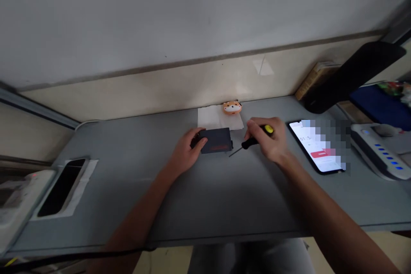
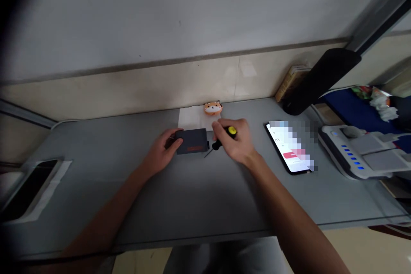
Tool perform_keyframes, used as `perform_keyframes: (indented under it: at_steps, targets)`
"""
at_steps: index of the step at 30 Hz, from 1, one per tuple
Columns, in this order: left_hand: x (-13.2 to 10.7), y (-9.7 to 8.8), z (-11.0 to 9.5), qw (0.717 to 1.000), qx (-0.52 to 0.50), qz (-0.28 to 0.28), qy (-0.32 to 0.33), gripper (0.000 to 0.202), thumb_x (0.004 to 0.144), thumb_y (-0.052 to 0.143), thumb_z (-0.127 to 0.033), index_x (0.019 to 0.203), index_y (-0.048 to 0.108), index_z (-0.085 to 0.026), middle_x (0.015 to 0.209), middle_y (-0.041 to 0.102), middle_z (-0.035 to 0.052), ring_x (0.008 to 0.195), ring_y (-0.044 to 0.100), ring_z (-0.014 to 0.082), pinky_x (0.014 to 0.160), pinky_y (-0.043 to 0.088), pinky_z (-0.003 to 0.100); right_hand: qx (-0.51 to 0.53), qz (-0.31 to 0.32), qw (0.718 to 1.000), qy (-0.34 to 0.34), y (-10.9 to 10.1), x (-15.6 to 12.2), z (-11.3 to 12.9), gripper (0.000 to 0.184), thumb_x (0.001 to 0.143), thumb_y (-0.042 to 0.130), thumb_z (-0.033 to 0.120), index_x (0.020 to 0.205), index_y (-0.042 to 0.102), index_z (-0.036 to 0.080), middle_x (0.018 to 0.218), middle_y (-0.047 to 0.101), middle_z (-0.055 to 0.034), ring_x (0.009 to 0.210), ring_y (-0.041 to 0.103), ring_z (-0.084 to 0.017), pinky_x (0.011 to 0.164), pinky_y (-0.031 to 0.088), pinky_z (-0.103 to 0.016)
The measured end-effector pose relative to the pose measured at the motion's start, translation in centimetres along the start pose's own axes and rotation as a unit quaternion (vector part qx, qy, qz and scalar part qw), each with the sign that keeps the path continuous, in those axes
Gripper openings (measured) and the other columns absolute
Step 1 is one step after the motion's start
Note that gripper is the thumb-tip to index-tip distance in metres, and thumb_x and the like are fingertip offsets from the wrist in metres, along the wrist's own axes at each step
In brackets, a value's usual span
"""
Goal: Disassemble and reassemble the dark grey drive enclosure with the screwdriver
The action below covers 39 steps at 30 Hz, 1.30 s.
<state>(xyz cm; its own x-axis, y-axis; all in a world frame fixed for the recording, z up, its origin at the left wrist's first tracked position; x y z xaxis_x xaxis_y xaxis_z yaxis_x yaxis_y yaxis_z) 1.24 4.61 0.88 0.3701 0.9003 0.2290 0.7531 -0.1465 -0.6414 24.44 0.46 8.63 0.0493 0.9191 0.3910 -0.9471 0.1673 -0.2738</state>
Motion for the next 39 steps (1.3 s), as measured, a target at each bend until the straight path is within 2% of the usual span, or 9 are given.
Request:
perform_keyframes:
  at_steps: [4,7,11,17,25,28,33,39]
  targets:
    - [0.0,-0.1,0.0,0.996,0.084,-0.024,0.035,0.031,0.101,0.053,-0.041,0.12,0.066,-0.02,0.109,0.07,0.0092,0.106,0.065,0.0235,0.094,0.055,0.041,-0.062,0.048,0.995,-0.062,1.7,-0.6,0.7,0.049,0.096,0.054,0.041,0.051,0.058,0.021,0.046,0.054,0.0018,0.043,0.043,-0.009,0.05,0.031,-0.028]
    - [0.1,0.1,0.0,0.992,0.116,-0.012,0.046,0.029,0.103,0.051,-0.04,0.117,0.067,-0.019,0.108,0.07,0.0092,0.108,0.063,0.0248,0.099,0.052,0.044,-0.108,0.042,0.986,-0.117,2.2,-1.1,1.0,0.047,0.097,0.052,0.036,0.052,0.054,0.022,0.047,0.054,0.0017,0.044,0.043,-0.01,0.051,0.032,-0.028]
    - [0.2,0.2,0.1,0.99,0.139,-0.001,0.036,0.028,0.103,0.051,-0.041,0.115,0.067,-0.021,0.109,0.068,0.0085,0.11,0.06,0.0257,0.105,0.048,0.046,-0.165,0.018,0.969,-0.183,1.6,-1.3,1.4,0.045,0.096,0.051,0.029,0.052,0.051,0.022,0.045,0.051,0.0013,0.043,0.043,-0.011,0.051,0.034,-0.03]
    - [0.0,0.3,-0.2,0.987,0.154,0.002,0.055,0.026,0.103,0.05,-0.038,0.114,0.068,-0.022,0.108,0.067,0.0082,0.111,0.059,0.026,0.105,0.047,0.046,-0.166,0.022,0.972,-0.166,0.7,-0.8,1.3,0.046,0.096,0.05,0.024,0.051,0.05,0.022,0.045,0.052,0.0014,0.042,0.047,-0.011,0.05,0.035,-0.028]
    - [-0.3,0.8,-1.0,0.979,0.186,0.006,0.076,0.024,0.101,0.052,-0.034,0.113,0.068,-0.022,0.111,0.068,0.008,0.112,0.059,0.0267,0.104,0.047,0.047,-0.086,0.08,0.981,-0.156,4.3,-2.2,0.9,0.043,0.101,0.049,0.032,0.061,0.06,0.021,0.056,0.064,0.0006,0.05,0.054,-0.011,0.056,0.042,-0.026]
    - [-0.5,0.8,-1.2,0.978,0.193,0.009,0.082,0.024,0.101,0.051,-0.033,0.116,0.067,-0.022,0.113,0.068,0.0083,0.113,0.059,0.0264,0.103,0.048,0.046,-0.084,0.075,0.98,-0.165,4.6,-2.6,1.1,0.044,0.101,0.05,0.033,0.06,0.059,0.022,0.056,0.064,0.0003,0.051,0.055,-0.011,0.056,0.043,-0.026]
    - [-1.0,0.2,-2.6,0.97,0.192,-0.006,0.149,0.028,0.105,0.041,-0.025,0.123,0.062,-0.021,0.119,0.065,0.0104,0.116,0.058,0.0254,0.103,0.047,0.045,-0.044,0.047,0.984,-0.168,3.9,-2.3,1.6,0.04,0.1,0.05,0.025,0.062,0.059,0.022,0.055,0.066,0.0018,0.049,0.058,-0.01,0.053,0.042,-0.024]
    - [-1.4,-0.4,-4.6,0.96,0.17,0.0,0.223,0.025,0.102,0.041,-0.016,0.115,0.063,-0.02,0.112,0.067,0.0098,0.106,0.061,0.023,0.098,0.05,0.042,-0.061,0.061,0.982,-0.169,4.4,-2.4,1.4,0.04,0.1,0.051,0.026,0.061,0.06,0.021,0.056,0.066,0.0011,0.051,0.059,-0.01,0.055,0.044,-0.024]
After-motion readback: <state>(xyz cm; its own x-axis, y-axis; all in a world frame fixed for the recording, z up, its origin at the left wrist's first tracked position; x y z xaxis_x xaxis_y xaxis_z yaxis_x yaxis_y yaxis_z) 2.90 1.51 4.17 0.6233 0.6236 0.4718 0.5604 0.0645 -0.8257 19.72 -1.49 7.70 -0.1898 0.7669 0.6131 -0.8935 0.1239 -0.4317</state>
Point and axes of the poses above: each hand's wrist, its own x-axis towards the middle knuckle, its own y-axis out of the palm, z = x × y, the point moved 6 cm from there along x, towards the middle knuckle
